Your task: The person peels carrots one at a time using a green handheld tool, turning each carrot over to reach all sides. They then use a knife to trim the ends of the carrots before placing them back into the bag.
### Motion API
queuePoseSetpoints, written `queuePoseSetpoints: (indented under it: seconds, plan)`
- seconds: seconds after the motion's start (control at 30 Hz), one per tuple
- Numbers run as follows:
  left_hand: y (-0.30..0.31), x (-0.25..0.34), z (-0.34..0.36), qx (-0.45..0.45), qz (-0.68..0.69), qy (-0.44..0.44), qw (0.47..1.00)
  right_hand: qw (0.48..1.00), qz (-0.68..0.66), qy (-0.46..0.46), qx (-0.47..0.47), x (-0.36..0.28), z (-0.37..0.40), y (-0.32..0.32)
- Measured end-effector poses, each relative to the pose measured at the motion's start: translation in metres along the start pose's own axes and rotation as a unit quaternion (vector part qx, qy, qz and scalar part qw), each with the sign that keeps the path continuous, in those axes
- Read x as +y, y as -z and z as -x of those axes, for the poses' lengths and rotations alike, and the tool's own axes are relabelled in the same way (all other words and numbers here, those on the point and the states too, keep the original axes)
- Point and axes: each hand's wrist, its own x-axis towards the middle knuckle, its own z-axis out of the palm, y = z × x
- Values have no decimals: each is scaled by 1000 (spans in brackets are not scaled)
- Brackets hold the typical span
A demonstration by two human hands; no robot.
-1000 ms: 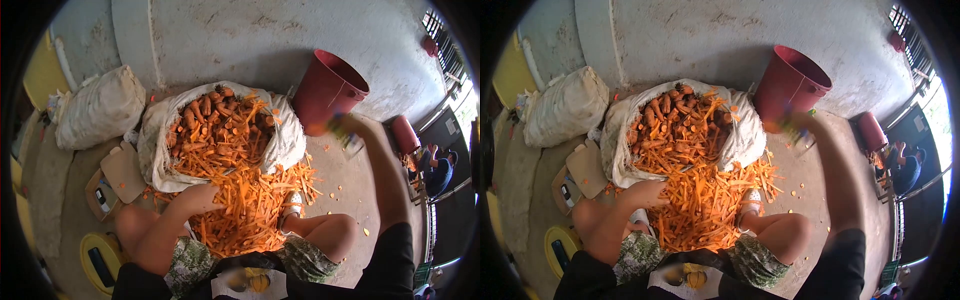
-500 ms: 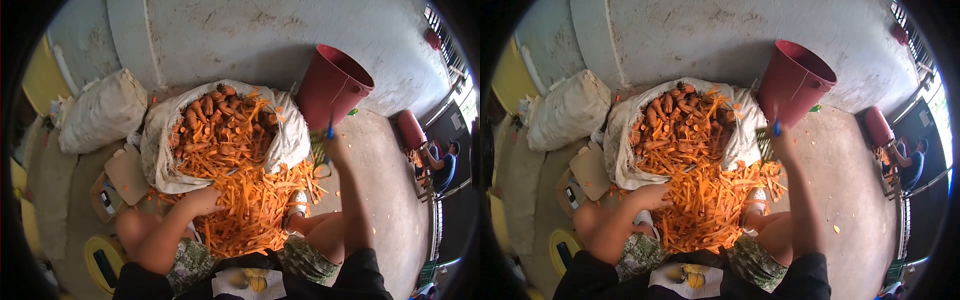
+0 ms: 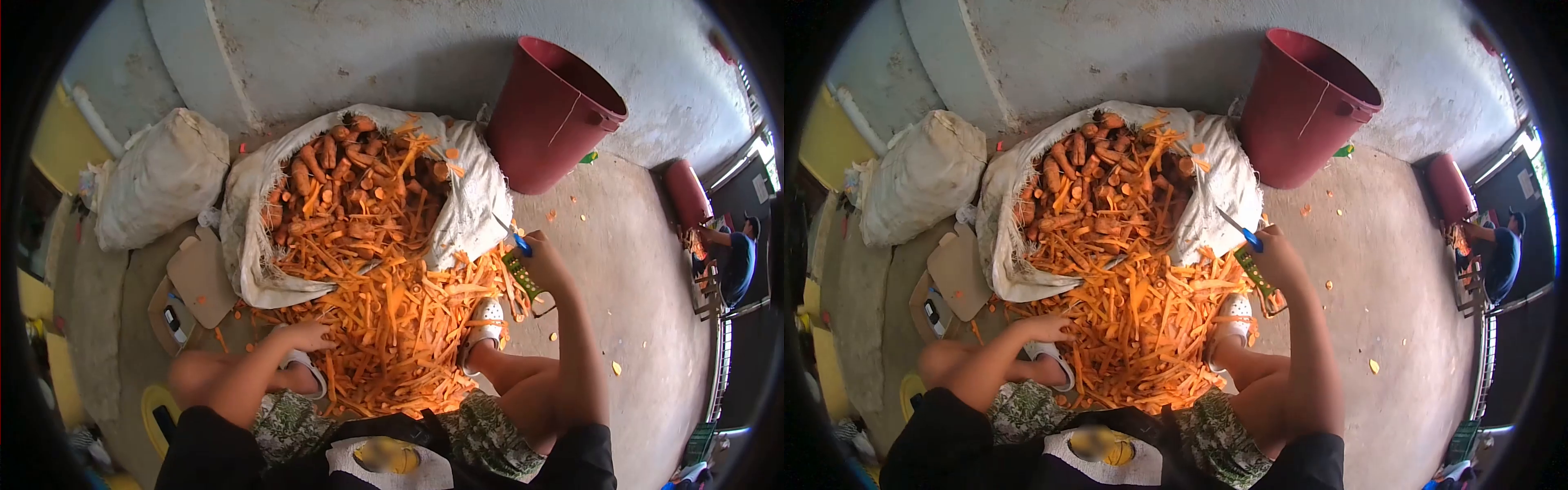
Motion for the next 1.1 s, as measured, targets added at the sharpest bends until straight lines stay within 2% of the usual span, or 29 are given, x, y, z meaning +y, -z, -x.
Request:
queuePoseSetpoints:
  seconds: [0.07, 0.1, 0.17, 0.23, 0.3, 0.37, 0.4, 0.47, 0.53, 0.6, 0.63, 0.77, 0.87, 0.97, 1.1]
  plan:
    - [0, -19, -16, 0, 147, 15, 989, 997, 19, -53, -60, 10, 0, 3]
    - [-4, -56, -56, -8, 100, -22, 995, 996, 32, -55, -70, 16, -1, 2]
    - [34, -28, -62, -6, -11, 70, 997, 994, 43, -63, -80, 21, -1, 1]
    - [49, -20, -100, 46, -19, 76, 996, 992, 57, -69, -92, 22, 0, 1]
    - [53, -2, -126, 170, -43, 53, 983, 988, 54, -84, -114, 20, 0, 0]
    - [69, 20, -153, 167, -228, 3, 959, 989, 51, -77, -114, 27, 0, -3]
    - [74, 27, -165, 163, -228, 0, 960, 990, 49, -67, -111, 30, -1, -4]
    - [82, 33, -188, 245, -208, -7, 947, 990, 39, -73, -114, 33, -4, -6]
    - [85, 26, -207, 236, -201, 18, 951, 990, 26, -76, -114, 33, -5, -9]
    - [87, 21, -221, 236, -295, 45, 925, 988, 30, -80, -130, 33, -8, -7]
    - [88, 17, -227, 235, -373, 64, 895, 988, 30, -82, -130, 30, -10, -5]
    - [105, 11, -241, 217, -413, 76, 881, 983, 9, -120, -139, 26, -14, -4]
    - [120, 20, -239, 157, -495, 89, 850, 982, 3, -124, -145, 27, -16, -5]
    - [125, 29, -242, 132, -480, 107, 860, 983, -7, -116, -141, 28, -17, -6]
    - [125, 31, -232, 132, -505, 99, 847, 983, -9, -108, -150, 23, -18, -3]
